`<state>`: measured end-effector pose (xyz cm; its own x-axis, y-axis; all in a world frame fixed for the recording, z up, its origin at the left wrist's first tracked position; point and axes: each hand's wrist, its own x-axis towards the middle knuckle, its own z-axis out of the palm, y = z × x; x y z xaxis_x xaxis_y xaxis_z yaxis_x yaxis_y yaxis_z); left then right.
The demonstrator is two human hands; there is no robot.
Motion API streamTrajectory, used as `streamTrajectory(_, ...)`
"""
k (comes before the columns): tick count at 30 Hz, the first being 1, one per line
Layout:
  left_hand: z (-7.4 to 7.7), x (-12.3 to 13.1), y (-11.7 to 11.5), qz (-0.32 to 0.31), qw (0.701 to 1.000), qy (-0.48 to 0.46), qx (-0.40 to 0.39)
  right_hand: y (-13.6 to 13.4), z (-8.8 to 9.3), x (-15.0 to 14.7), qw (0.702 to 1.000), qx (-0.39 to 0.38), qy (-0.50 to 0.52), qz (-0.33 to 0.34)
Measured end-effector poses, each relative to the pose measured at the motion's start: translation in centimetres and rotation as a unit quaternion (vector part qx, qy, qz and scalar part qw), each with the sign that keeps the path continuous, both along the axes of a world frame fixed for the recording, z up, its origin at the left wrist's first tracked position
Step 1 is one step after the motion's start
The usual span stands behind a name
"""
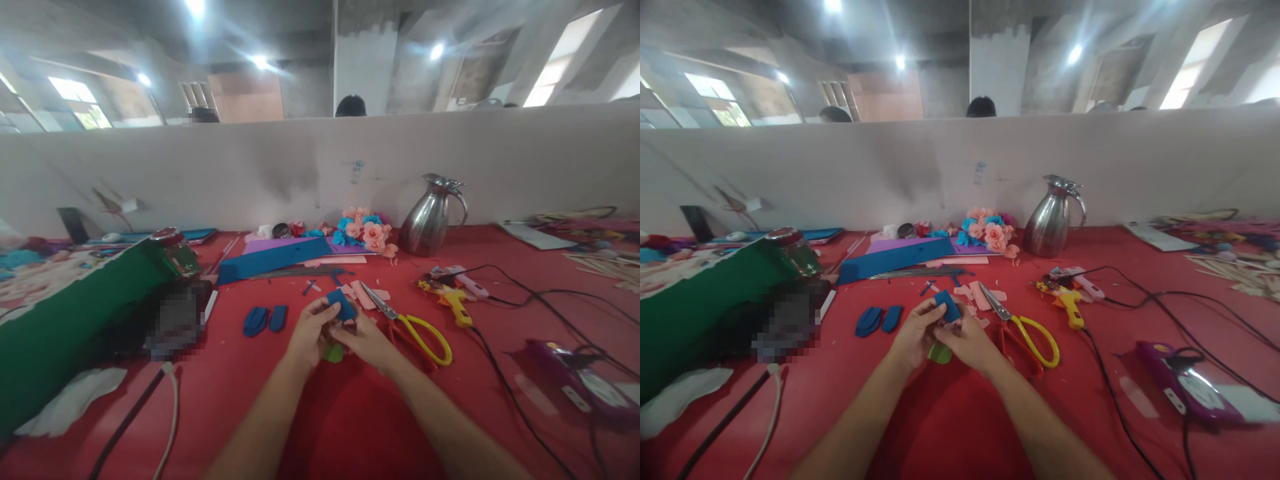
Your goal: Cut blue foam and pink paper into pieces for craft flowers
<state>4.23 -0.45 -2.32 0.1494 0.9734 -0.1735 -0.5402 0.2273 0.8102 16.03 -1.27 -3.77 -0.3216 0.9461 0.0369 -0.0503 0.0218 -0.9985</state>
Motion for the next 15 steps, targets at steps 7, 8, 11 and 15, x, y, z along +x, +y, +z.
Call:
streamTrajectory(7,0.2,-0.5,0.3,-0.028,0.991,-0.13,-0.008,0.5,-1.3,0.4,0.978,0.105,-0.18,-0.02)
streamTrajectory(8,0.3,-1.0,0.6,0.001,0.989,-0.145,-0.009,0.6,-1.3,0.6,0.972,0.109,-0.206,-0.031)
streamTrajectory(11,1.1,-3.7,1.6,0.144,0.97,-0.197,-0.008,0.7,-0.9,1.3,0.953,0.107,-0.267,-0.09)
streamTrajectory(15,2.2,-7.3,2.4,0.245,0.937,-0.248,0.017,1.2,-0.5,1.9,0.919,0.122,-0.339,-0.16)
